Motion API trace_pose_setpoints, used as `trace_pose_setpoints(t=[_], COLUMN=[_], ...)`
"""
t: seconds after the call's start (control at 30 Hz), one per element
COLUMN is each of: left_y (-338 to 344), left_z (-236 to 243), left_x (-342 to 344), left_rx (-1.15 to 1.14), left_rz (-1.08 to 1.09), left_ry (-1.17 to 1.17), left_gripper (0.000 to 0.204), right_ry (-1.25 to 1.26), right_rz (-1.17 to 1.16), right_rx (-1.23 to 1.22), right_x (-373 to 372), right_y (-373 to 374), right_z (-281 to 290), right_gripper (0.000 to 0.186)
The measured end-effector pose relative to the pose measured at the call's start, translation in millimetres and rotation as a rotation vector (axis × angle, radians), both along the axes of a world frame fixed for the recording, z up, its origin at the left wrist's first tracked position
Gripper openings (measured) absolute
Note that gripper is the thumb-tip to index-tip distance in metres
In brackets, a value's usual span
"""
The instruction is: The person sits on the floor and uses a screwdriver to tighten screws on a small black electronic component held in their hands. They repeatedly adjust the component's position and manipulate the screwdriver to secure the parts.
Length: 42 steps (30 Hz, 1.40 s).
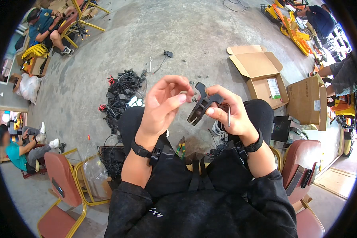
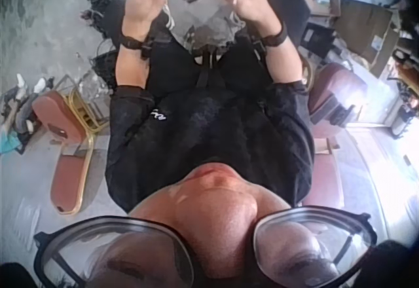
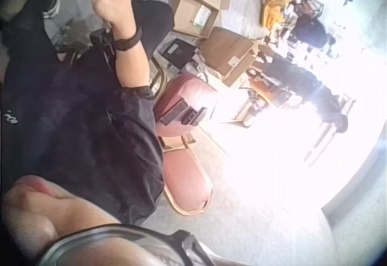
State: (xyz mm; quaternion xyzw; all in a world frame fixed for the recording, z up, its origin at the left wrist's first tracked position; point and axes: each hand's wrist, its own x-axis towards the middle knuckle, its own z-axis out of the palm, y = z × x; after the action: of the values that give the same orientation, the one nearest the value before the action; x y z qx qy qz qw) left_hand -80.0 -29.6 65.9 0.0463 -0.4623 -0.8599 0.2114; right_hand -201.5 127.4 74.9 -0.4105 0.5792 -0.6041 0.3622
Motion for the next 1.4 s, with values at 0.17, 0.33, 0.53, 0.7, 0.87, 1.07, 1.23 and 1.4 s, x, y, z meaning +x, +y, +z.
trace_pose_setpoints(t=[0.17, 0.33, 0.53, 0.7, 0.87, 1.07, 1.23, 1.4], left_y=[-3.1, -1.6, -4.4, -2.1, 2.2, -0.8, 1.9, -2.7], left_z=[-4.7, 2.8, 0.8, -4.7, 10.7, -3.7, 5.7, -4.5], left_x=[4.8, 3.9, 3.7, 4.2, 3.9, 2.6, 1.4, 2.1], left_rx=[-0.103, -0.102, 0.113, -0.068, 0.084, -0.043, -0.017, -0.005], left_rz=[-0.093, -0.118, -0.158, -0.138, -0.109, -0.107, -0.054, -0.112], left_ry=[-0.166, -0.167, -0.134, -0.214, -0.092, -0.22, -0.11, -0.197], left_gripper=[0.017, 0.009, 0.016, 0.024, 0.012, 0.021, 0.012, 0.01], right_ry=[0.035, 0.08, 0.078, 0.136, 0.114, 0.167, 0.177, 0.189], right_rz=[0.015, -0.028, -0.046, -0.048, -0.056, -0.05, -0.054, -0.073], right_rx=[0.013, -0.003, 0.002, 0.018, -0.001, -0.004, 0.007, 0.037], right_x=[-0.7, 1.1, 0.8, 0.7, -1.4, -0.7, -1.4, 1.1], right_y=[-0.7, -0.9, -1.5, -1.4, -1.0, -2.2, -1.1, -1.0], right_z=[0.4, -0.8, -2.8, -0.9, -5.1, -4.9, -5.4, -0.3], right_gripper=[0.035, 0.034, 0.035, 0.034, 0.034, 0.033, 0.034, 0.035])
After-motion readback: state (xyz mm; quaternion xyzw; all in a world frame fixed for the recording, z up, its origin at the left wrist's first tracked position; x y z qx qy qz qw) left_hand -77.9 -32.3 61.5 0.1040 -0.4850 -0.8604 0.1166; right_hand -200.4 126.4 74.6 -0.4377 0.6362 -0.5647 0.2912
